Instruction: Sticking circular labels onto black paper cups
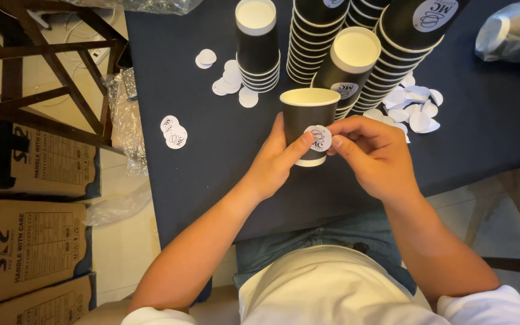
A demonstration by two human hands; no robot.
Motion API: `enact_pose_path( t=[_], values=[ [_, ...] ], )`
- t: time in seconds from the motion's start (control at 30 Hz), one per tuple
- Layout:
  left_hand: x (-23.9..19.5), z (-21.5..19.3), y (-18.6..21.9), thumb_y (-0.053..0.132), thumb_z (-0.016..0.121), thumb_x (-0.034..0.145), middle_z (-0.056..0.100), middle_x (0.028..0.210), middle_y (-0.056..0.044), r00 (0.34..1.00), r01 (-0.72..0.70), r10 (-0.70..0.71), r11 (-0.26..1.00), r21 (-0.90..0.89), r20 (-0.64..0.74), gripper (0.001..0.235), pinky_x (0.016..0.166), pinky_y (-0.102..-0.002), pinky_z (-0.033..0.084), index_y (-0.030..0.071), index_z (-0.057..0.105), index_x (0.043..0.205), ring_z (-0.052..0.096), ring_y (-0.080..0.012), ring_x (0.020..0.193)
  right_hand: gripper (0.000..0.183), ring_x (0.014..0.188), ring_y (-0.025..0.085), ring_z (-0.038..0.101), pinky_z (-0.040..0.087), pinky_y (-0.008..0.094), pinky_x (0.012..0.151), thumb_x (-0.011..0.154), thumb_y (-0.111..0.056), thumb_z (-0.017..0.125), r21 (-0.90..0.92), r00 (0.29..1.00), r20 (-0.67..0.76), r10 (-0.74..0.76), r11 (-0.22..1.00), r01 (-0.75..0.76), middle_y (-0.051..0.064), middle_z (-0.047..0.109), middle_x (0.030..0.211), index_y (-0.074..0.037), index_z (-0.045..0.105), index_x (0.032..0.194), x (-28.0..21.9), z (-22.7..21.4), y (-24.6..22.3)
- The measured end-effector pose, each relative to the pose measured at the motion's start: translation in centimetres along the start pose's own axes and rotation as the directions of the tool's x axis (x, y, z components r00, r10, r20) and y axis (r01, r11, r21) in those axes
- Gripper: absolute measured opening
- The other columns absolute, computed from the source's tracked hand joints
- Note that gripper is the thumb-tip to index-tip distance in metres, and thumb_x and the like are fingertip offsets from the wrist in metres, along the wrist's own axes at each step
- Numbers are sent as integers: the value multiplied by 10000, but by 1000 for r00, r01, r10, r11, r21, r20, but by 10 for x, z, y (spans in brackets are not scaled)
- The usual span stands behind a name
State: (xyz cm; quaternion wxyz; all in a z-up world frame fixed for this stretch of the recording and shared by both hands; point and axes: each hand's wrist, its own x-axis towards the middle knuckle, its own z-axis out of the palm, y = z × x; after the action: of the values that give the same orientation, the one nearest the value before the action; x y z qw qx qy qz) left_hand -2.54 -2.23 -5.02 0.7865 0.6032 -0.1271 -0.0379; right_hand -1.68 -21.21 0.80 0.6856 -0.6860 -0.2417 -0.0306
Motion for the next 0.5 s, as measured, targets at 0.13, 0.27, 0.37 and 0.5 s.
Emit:
enact_pose_path(
  t=[0.13,0.27,0.37,0.5],
  values=[
    [-1,0,-1,315,621,1056,538,1433,-120,1000,-1,1,1000,15,15,561,1213,-481,353,72,406,1513,433,-191,1383,80,765,189,694,601,315,702,921,123,711,-31,997,-77,9,999,-12,158,659,768,105,718,999,-1,2,1],
    [-1,3,-4,340,614,1056,526,1453,-136,1000,4,-4,1000,3,16,589,1216,-489,349,58,393,1523,432,-215,1401,96,712,165,699,585,282,638,927,100,711,-220,983,-179,37,972,-77,115,660,750,33,741,989,-3,-16,18],
    [0,5,1,324,602,1067,474,1533,-139,999,-5,9,994,-113,33,626,1222,-470,360,74,338,1577,408,-217,1443,120,740,162,677,571,279,666,957,118,680,-291,964,-265,14,952,-94,108,655,794,25,732,1013,-4,-43,39],
    [1,8,16,369,602,971,516,1491,-150,989,145,-144,959,-242,22,714,1156,-405,455,83,313,1558,518,-258,1366,158,828,178,644,531,292,759,1021,61,669,-706,959,-243,-149,705,-69,113,717,1021,-11,768,1121,-9,-83,57]
  ],
)
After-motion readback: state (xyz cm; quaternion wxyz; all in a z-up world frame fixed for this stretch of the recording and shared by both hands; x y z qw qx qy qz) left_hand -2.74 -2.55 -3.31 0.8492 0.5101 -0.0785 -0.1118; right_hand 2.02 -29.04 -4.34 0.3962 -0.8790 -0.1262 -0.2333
